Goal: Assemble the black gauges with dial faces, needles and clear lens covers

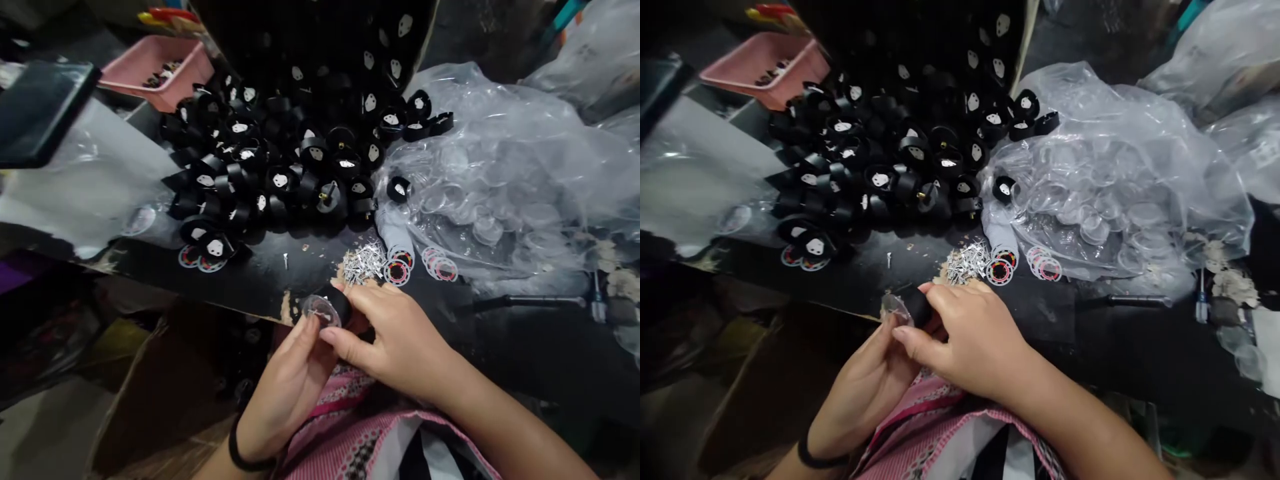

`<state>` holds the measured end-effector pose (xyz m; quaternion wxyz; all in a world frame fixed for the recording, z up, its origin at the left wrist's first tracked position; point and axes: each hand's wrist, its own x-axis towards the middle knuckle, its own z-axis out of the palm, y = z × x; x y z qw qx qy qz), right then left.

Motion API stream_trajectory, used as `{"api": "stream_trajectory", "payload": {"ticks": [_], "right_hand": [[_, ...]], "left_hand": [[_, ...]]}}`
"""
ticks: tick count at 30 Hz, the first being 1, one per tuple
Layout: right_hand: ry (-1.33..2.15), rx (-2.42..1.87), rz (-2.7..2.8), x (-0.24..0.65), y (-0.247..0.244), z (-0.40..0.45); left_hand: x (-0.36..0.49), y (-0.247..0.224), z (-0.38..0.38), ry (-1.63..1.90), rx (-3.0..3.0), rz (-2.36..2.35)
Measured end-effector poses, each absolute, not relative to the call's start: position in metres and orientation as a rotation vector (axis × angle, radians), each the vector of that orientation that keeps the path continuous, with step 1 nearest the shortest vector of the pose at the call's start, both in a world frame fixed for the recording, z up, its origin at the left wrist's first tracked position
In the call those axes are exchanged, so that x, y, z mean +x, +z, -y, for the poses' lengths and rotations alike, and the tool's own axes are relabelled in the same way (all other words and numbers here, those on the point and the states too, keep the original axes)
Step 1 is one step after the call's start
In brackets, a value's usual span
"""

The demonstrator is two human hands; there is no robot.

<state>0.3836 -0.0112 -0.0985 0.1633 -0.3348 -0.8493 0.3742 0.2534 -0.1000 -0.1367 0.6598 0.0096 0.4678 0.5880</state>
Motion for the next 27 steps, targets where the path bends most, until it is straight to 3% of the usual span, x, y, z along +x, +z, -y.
{"api": "stream_trajectory", "payload": {"ticks": [5,10,13,16,21,27], "right_hand": [[0.927,-0.94,2.352,0.379,-0.105,0.017],[1.169,-0.829,2.487,0.376,-0.104,0.015],[1.334,-0.882,2.49,0.389,-0.104,0.006],[1.318,-1.062,2.403,0.394,-0.108,0.002],[1.368,-0.876,2.533,0.38,-0.108,0.008],[1.302,-1.05,2.42,0.396,-0.108,0.007]], "left_hand": [[0.257,-0.147,0.105,1.295,0.021,-0.983],[0.235,-0.153,0.129,1.345,0.066,-1.171],[0.197,-0.159,0.163,1.295,0.159,-1.547],[0.158,-0.162,0.178,1.101,0.498,-2.207],[0.12,-0.166,0.107,1.045,1.434,-2.468],[0.123,-0.168,0.041,1.052,1.537,-2.42]]}}
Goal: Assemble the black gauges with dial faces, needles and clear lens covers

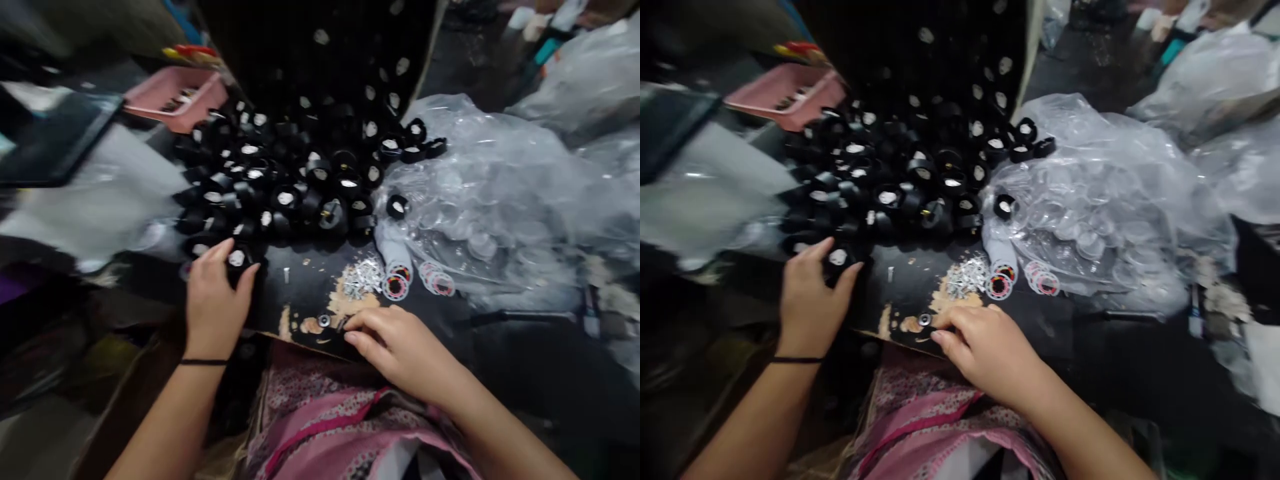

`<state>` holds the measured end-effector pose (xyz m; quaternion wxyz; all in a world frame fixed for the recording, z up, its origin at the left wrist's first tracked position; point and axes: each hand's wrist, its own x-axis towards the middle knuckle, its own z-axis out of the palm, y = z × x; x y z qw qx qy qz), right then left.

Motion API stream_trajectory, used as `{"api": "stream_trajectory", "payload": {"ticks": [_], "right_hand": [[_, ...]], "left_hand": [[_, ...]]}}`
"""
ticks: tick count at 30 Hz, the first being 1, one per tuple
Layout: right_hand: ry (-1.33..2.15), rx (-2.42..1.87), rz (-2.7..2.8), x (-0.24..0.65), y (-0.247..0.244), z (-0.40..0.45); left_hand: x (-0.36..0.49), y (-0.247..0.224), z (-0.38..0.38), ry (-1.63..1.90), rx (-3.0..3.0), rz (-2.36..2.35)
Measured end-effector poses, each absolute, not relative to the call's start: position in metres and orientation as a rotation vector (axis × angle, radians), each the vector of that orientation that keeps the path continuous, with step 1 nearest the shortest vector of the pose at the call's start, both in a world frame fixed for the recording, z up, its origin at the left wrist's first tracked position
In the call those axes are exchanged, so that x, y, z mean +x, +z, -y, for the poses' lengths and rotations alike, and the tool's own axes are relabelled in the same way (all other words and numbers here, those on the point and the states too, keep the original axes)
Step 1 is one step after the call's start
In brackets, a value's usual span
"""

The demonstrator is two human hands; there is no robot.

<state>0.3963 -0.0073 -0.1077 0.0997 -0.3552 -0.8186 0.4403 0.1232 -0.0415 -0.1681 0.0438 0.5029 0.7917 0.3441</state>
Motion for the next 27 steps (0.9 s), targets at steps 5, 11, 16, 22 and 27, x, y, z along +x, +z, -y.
{"api": "stream_trajectory", "payload": {"ticks": [5,11,16,22,27], "right_hand": [[1.516,-1.188,2.097,0.393,-0.116,0.004],[1.608,-1.103,1.998,0.403,-0.116,-0.006],[0.895,-1.487,2.33,0.43,-0.125,-0.027],[0.606,-1.591,2.376,0.44,-0.143,-0.037],[0.671,-1.522,2.214,0.445,-0.154,-0.042]], "left_hand": [[0.176,-0.157,0.071,1.116,1.506,-2.002],[0.239,-0.155,0.094,1.128,0.664,-1.347],[0.25,-0.152,0.082,1.09,0.169,-1.108],[0.261,-0.148,0.076,1.228,0.117,-1.017],[0.263,-0.15,0.075,1.303,0.046,-1.066]]}}
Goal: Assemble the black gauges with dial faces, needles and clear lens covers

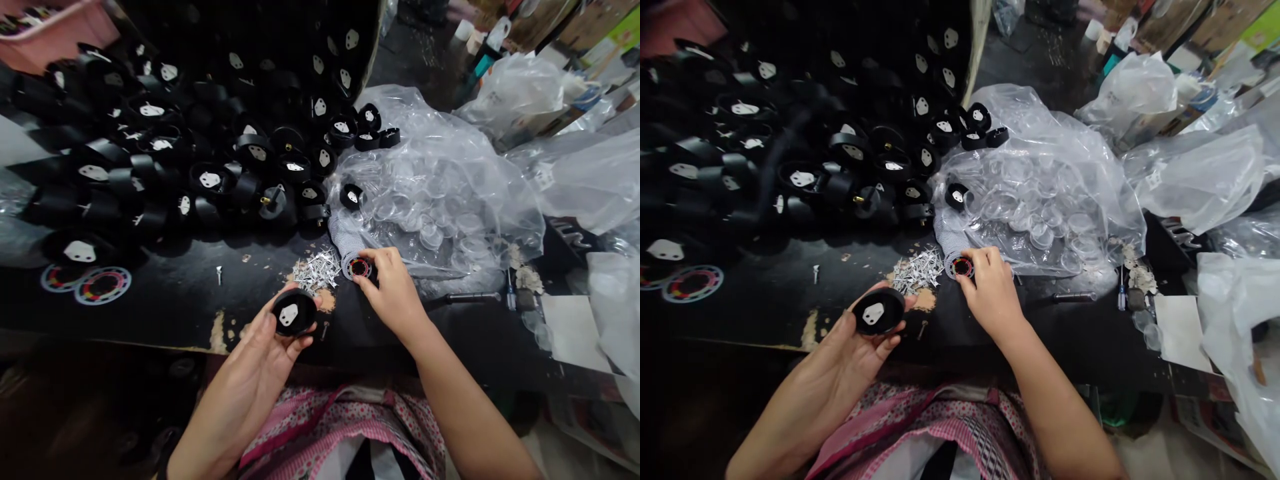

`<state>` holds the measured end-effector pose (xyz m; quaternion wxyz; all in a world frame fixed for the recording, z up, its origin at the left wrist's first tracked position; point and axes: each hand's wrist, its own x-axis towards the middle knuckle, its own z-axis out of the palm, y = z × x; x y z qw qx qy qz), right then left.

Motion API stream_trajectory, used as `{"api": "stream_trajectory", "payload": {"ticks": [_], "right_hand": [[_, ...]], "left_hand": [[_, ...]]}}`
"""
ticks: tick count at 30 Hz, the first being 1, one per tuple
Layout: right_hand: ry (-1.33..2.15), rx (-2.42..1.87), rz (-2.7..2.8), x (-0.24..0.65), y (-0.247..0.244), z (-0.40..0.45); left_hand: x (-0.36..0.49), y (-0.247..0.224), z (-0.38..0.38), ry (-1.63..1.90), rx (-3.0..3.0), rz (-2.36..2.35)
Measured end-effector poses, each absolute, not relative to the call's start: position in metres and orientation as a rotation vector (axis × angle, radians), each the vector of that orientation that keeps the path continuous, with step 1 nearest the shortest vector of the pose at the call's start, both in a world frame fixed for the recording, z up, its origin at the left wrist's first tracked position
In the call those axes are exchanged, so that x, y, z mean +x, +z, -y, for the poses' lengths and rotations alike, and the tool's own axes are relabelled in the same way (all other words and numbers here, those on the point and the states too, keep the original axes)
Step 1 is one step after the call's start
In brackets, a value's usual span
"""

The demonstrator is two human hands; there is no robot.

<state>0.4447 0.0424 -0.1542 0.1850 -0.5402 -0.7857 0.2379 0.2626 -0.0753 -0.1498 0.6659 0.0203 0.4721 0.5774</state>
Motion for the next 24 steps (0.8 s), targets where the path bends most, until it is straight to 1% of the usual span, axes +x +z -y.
{"api": "stream_trajectory", "payload": {"ticks": [5,10,15,17,20,24], "right_hand": [[0.824,-1.396,1.99,0.448,-0.148,-0.04],[1.19,-1.199,1.973,0.438,-0.129,-0.024],[1.448,-1.288,1.649,0.428,-0.132,-0.012],[1.442,-1.322,1.609,0.43,-0.134,-0.012],[1.339,-1.37,1.628,0.438,-0.13,-0.015],[1.196,-1.275,1.81,0.442,-0.117,-0.014]], "left_hand": [[0.265,-0.145,0.065,1.426,0.056,-1.05],[0.276,-0.143,0.058,1.43,0.143,-0.915],[0.283,-0.142,0.059,1.487,0.075,-0.899],[0.283,-0.141,0.059,1.502,0.048,-0.912],[0.281,-0.141,0.056,1.496,0.096,-0.972],[0.284,-0.143,0.058,1.323,0.181,-0.977]]}}
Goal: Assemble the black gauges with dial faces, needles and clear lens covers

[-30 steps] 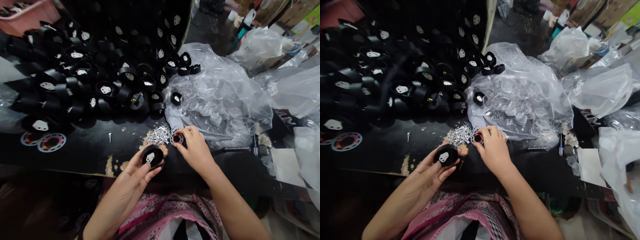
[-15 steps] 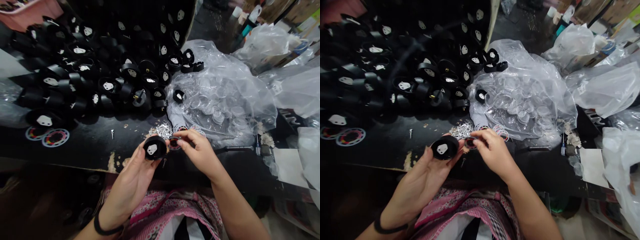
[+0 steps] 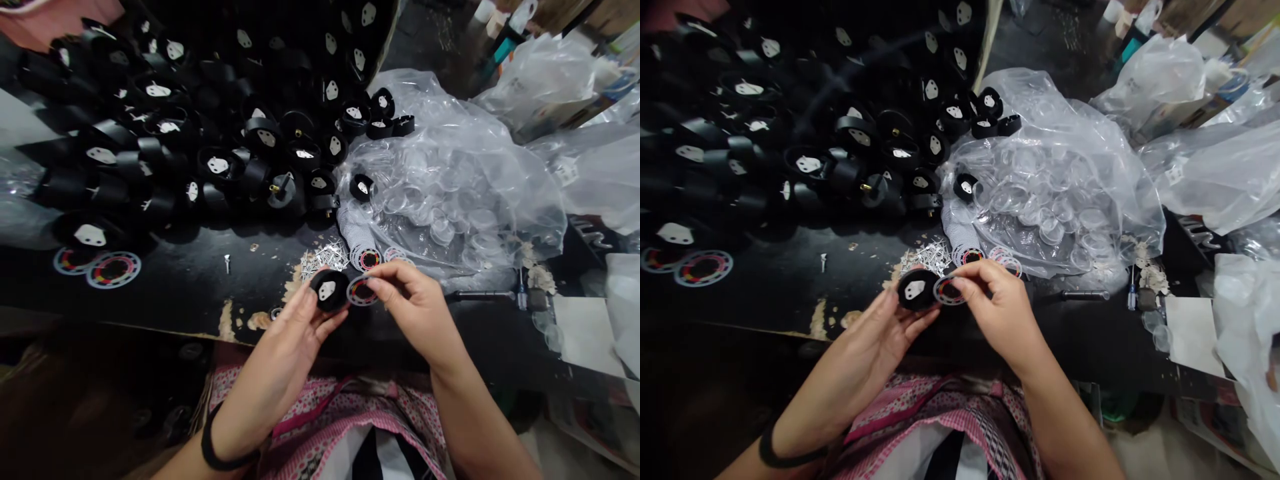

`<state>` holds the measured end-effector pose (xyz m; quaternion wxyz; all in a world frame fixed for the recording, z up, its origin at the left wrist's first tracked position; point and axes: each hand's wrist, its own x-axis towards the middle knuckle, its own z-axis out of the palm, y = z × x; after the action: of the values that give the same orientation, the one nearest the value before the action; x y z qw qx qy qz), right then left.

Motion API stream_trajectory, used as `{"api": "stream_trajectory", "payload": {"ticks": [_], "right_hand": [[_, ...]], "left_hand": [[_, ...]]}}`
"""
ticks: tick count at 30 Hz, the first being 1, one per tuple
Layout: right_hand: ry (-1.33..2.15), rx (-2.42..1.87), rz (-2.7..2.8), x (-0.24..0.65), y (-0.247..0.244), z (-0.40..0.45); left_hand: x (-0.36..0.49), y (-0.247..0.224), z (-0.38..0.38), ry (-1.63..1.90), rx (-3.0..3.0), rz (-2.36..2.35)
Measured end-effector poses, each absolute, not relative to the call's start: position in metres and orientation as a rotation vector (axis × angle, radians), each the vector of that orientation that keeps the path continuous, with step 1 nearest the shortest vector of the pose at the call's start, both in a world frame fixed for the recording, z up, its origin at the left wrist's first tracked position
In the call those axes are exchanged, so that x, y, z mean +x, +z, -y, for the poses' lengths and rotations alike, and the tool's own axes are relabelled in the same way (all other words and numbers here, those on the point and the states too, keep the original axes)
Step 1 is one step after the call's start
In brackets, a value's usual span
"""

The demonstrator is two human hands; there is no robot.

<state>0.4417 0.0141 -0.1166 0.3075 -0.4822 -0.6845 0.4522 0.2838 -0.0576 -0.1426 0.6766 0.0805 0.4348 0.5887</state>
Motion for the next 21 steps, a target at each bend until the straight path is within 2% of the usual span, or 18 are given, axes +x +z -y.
{"api": "stream_trajectory", "payload": {"ticks": [4,12,21], "right_hand": [[1.056,-1.168,2.042,0.432,-0.111,-0.008],[1.365,-1.33,1.868,0.43,-0.11,-0.009],[1.44,-1.419,1.849,0.433,-0.119,-0.001]], "left_hand": [[0.289,-0.148,0.063,1.257,0.206,-1.036],[0.284,-0.163,0.068,1.142,0.43,-1.052],[0.281,-0.162,0.069,1.129,0.549,-1.134]]}}
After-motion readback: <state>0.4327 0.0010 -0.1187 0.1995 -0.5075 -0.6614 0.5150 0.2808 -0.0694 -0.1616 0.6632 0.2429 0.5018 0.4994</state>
